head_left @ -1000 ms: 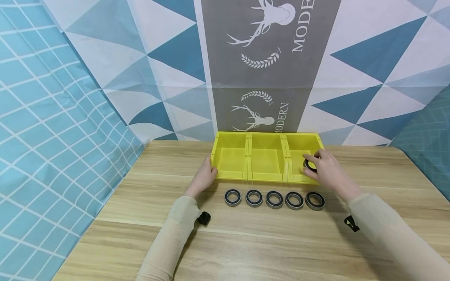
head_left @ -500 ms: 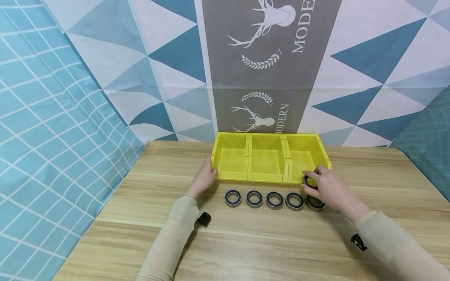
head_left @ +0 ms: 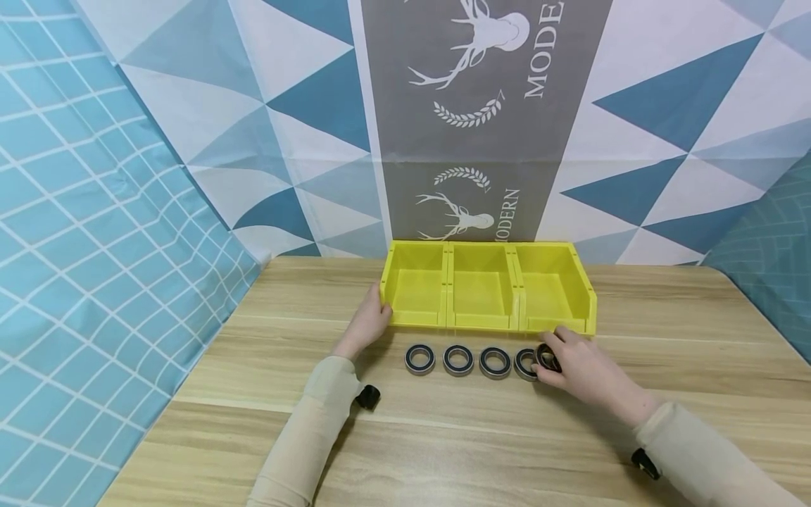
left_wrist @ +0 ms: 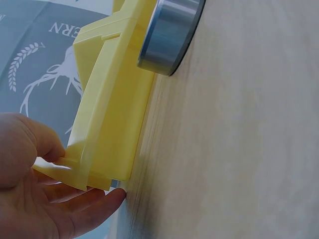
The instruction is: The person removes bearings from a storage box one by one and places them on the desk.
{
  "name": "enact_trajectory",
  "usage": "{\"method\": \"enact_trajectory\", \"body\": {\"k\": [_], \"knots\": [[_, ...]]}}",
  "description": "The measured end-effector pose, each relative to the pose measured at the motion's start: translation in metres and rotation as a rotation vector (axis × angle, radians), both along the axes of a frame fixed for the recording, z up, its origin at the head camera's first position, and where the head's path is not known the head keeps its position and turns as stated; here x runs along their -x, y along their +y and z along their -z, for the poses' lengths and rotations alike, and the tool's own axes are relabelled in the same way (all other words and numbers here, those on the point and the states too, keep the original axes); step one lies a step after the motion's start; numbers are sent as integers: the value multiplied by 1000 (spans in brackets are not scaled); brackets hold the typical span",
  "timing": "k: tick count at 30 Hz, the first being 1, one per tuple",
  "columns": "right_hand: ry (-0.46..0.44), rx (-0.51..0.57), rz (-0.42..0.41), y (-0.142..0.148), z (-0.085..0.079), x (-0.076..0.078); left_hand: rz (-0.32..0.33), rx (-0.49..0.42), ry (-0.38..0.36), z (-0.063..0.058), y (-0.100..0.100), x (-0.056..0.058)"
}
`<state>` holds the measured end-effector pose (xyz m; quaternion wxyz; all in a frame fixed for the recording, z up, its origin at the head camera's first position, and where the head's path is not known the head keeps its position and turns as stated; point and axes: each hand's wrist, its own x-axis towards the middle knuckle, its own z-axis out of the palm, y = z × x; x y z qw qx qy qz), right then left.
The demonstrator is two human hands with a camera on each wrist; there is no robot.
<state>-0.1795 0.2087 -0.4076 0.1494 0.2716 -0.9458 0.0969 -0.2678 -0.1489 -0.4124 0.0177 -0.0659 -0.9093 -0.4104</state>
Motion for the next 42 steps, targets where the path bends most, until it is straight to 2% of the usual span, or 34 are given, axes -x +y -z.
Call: {"method": "enact_trajectory", "body": {"k": [8,17,31,37,42], "knots": [[-31,18,14,0,5,-5,-3,5,2,2,0,0],[-119,12,60,5,-1,-8,-17,13,-10,2,0,0],[-131,-37,-7,4,-1,-24,-11,12,-10,2,0,0],[-97,-63,-50,1,1,-28,-2,16,8,3,-1,2],[-129,-78,-59,0,3,-30,1,9,3,3,-2,3]]}}
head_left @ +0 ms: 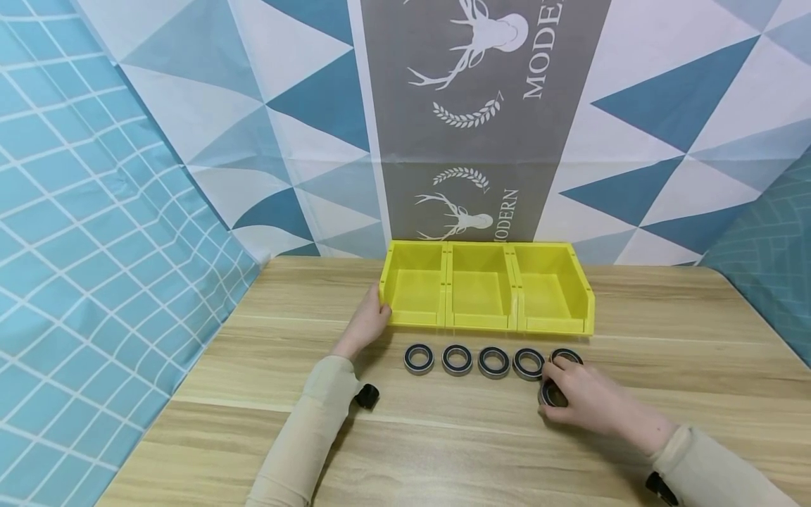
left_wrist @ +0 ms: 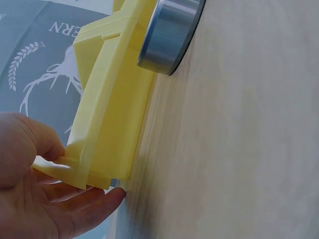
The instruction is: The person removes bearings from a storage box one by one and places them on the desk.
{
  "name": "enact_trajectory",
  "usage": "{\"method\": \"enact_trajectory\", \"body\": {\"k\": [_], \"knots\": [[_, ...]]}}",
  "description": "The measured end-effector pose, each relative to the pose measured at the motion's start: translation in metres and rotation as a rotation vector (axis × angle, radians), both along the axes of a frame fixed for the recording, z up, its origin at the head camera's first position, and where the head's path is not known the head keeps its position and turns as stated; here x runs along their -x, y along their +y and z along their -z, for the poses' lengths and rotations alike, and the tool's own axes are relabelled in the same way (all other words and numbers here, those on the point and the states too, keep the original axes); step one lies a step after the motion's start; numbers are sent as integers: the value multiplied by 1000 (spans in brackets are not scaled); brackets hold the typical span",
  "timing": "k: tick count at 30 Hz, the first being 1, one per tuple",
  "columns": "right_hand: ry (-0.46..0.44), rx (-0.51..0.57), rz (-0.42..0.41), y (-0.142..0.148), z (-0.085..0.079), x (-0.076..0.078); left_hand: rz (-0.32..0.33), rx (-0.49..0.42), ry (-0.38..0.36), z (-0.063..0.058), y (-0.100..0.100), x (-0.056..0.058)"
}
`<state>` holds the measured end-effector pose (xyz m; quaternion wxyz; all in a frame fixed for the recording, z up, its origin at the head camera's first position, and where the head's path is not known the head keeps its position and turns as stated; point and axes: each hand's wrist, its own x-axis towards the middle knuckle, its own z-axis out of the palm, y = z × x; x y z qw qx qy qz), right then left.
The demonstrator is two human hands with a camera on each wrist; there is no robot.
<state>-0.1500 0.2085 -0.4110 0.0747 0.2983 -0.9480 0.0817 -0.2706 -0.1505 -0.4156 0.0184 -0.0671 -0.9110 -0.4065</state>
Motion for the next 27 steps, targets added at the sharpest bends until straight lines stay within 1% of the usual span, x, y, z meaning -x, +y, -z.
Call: {"method": "enact_trajectory", "body": {"k": [6,10,12,15,18,21,23,27], "knots": [[-23,-6,-14,0,0,-2,6,-15,-6,-1,0,2],[-47,-23,15,-1,-4,-1,3,-13,-14,-2,-2,1],[-34,-42,31,-1,-8,1,0,-14,-18,-3,-4,1],[29,-58,35,-2,-17,9,1,7,-20,-7,-7,1],[66,-46,31,-2,-26,22,26,88,-20,-14,-10,3],[84,-28,45,-4,-37,42,62,176,-6,-28,-12,5],[108,-19,68,-7,-43,57,73,221,17,-40,-11,5],[152,-11,142,-19,-53,86,81,338,114,-61,2,6]]}}
